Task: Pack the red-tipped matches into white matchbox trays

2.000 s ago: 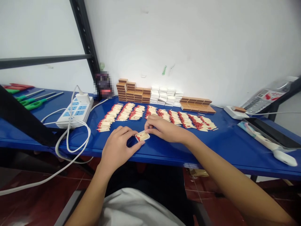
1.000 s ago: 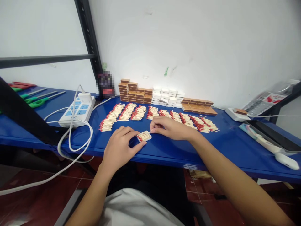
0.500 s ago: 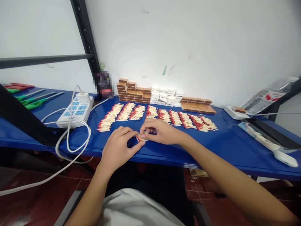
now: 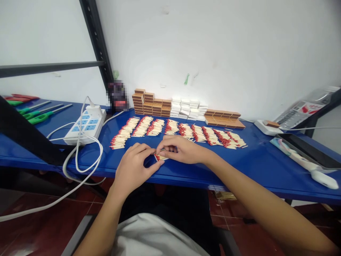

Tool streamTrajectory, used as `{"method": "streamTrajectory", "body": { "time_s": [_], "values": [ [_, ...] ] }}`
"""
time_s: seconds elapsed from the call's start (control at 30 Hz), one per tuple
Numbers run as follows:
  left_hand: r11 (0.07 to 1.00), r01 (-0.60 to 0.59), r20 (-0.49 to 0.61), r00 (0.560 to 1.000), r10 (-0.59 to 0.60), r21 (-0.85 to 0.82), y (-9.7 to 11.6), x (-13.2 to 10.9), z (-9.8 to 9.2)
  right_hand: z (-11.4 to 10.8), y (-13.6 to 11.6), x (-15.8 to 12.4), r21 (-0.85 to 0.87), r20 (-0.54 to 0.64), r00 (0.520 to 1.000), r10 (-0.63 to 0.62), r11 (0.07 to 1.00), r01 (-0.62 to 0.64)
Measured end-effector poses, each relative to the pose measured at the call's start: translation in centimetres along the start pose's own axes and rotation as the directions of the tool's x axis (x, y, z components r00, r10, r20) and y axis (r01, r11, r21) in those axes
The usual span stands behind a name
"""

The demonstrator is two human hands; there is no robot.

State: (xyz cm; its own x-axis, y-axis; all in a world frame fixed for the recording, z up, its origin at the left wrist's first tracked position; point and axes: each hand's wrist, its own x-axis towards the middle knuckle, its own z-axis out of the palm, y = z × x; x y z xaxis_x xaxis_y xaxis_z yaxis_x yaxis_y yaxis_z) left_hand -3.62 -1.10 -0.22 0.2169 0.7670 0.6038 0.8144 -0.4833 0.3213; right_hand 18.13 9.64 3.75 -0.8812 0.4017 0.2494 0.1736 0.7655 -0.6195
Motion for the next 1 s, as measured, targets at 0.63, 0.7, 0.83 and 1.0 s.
{"method": "streamTrajectory", "body": {
  "time_s": [0.63,0.7,0.83,1.0],
  "values": [
    [0.995,0.099,-0.019,0.995,-0.099,0.001,-0.2,-0.37,0.2,0.46,-0.31,-0.01,-0.061,0.015,0.997,-0.074,0.995,0.075],
    [0.995,0.102,-0.007,0.995,-0.102,-0.01,-0.19,-0.38,0.2,0.46,-0.33,-0.03,-0.073,0.006,0.998,-0.064,0.995,0.064],
    [0.996,0.091,0.008,0.996,-0.091,-0.008,-0.19,-0.31,0.1,0.28,-0.34,-0.07,-0.083,-0.038,0.997,-0.064,0.995,0.06],
    [0.997,0.081,0.07,0.994,-0.081,-0.003,-0.25,-0.14,-0.07,0.19,0.13,-0.04,-0.076,-0.077,0.996,-0.039,0.997,0.033]
  ]
}}
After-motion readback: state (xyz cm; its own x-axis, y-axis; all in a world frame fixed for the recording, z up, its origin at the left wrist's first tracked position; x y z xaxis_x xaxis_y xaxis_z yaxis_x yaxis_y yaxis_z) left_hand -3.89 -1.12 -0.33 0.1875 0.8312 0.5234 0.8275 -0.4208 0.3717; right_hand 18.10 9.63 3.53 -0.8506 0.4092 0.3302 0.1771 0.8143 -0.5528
